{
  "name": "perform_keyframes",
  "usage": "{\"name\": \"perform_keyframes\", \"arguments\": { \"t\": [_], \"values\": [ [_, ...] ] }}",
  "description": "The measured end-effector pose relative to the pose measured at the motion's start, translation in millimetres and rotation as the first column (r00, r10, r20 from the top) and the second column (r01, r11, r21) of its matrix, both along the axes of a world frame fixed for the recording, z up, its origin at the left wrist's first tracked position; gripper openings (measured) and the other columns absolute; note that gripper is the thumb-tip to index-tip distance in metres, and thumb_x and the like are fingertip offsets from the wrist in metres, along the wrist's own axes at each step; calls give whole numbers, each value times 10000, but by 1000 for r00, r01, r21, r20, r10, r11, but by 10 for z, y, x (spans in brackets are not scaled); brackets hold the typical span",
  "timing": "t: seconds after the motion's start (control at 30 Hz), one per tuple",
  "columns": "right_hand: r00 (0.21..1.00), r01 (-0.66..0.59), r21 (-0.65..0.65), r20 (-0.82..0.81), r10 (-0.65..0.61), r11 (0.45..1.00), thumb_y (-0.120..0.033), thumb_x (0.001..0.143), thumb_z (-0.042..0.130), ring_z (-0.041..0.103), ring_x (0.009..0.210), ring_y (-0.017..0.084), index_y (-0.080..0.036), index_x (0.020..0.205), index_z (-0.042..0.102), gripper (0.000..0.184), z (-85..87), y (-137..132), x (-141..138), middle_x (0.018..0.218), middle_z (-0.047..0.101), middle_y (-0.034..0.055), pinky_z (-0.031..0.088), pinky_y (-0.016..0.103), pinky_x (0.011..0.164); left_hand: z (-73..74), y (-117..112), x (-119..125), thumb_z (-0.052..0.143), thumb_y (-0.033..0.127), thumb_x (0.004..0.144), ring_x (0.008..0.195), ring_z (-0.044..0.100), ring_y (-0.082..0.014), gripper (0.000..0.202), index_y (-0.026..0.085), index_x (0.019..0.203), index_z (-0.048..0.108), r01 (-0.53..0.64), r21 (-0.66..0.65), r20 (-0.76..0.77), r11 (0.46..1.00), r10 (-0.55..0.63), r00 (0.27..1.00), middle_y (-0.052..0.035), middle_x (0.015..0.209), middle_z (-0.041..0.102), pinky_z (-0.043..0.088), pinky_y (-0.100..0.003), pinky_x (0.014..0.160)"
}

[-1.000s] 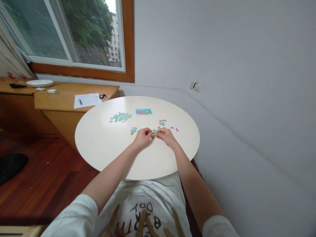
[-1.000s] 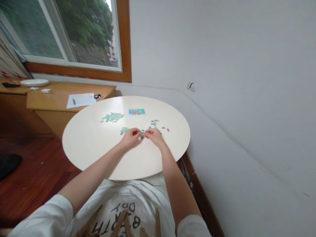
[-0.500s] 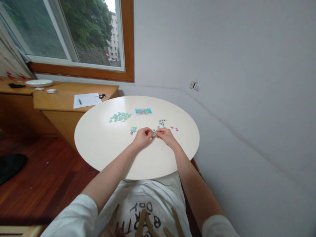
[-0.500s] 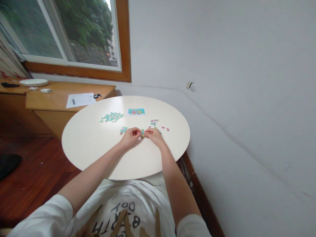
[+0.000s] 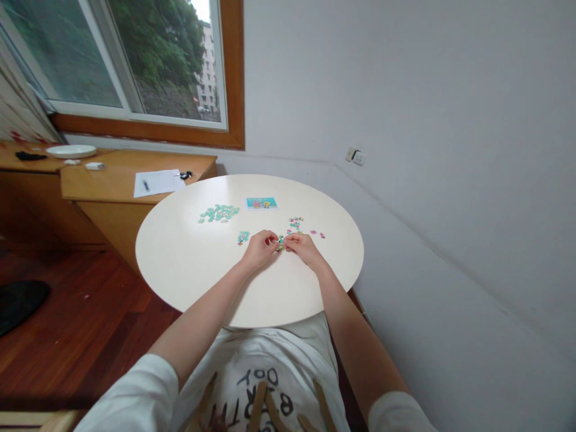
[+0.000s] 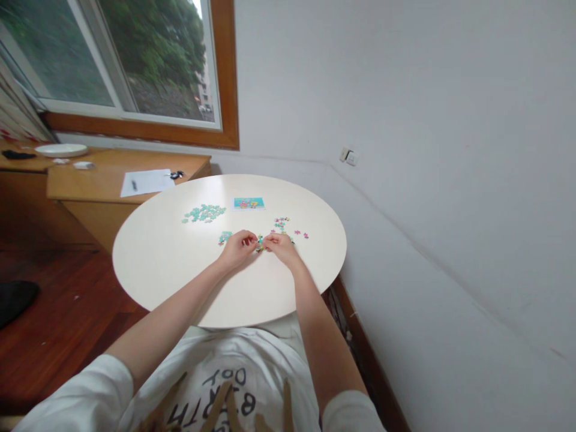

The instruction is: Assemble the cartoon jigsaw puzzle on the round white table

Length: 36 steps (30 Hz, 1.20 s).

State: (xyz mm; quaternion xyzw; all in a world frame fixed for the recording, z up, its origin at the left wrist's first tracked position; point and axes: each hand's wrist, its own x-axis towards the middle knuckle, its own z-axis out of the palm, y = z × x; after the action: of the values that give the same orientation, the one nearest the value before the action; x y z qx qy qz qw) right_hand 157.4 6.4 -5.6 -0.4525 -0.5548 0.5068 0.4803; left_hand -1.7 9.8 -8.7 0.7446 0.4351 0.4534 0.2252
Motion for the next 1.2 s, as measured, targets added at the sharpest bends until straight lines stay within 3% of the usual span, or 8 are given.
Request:
{"name": "perform_keyframes", "arguments": {
  "t": [1.2],
  "values": [
    [1000,30,3,-9,-30,1000,-298,520,713,496,540,86,-173,664,621,212,7,-1,1,561,580,-37,393,248,578,16,-17,0,606,123,688,573,482,-94,66,153,632,593,-5,9,6,1000,5,1000,10,618,568,372,-219,567]
  ]
}}
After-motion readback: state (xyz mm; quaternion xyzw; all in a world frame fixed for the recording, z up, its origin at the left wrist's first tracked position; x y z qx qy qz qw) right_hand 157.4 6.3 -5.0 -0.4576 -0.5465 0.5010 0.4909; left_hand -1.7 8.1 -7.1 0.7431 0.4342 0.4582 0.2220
